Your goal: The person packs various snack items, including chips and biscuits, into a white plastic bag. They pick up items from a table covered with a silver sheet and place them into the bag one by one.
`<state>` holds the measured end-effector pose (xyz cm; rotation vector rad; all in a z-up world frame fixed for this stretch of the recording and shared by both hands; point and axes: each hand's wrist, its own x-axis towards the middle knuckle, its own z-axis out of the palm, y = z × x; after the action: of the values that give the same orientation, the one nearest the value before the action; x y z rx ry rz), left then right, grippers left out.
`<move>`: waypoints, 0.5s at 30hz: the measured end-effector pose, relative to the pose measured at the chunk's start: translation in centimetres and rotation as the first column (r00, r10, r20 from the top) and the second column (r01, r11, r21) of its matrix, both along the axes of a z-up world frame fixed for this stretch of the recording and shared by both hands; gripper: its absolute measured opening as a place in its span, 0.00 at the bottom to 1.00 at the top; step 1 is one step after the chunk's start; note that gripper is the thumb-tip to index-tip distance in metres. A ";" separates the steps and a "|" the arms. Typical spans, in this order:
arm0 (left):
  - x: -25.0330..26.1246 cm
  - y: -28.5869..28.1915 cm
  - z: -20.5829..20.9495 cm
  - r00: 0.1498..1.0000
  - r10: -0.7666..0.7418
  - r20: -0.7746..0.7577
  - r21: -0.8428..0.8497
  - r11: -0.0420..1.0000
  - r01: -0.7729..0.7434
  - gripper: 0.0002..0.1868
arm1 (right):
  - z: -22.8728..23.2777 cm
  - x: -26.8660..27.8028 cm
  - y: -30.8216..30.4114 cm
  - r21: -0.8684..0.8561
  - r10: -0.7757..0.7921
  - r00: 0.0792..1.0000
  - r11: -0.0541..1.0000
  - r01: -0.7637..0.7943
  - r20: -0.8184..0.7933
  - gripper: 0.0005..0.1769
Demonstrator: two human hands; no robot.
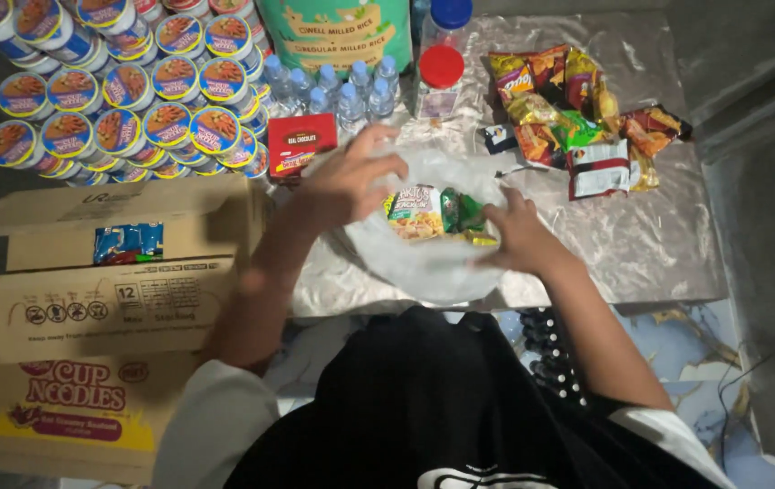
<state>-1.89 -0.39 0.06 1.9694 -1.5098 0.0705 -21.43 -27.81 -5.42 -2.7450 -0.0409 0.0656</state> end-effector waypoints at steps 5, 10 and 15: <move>-0.2 0.4 -2.5 0.991 -0.110 0.077 0.214 0.973 0.092 0.26 | -2.6 0.8 -5.5 0.086 -0.013 0.982 0.996 -0.003 0.187 0.17; 4.3 0.4 -2.7 0.993 -0.069 0.092 0.407 0.913 0.026 0.21 | 5.7 1.4 -5.2 -0.105 0.066 0.965 0.994 -0.040 0.256 0.13; 3.1 1.5 5.4 0.979 -0.204 0.001 0.027 0.979 0.204 0.19 | 12.1 1.4 -4.0 0.031 -0.163 0.928 0.986 0.162 0.334 0.15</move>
<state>1.24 1.06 5.46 1.8241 -1.7147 -0.0336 -20.03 -31.81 6.71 -2.7132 0.0936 -0.4489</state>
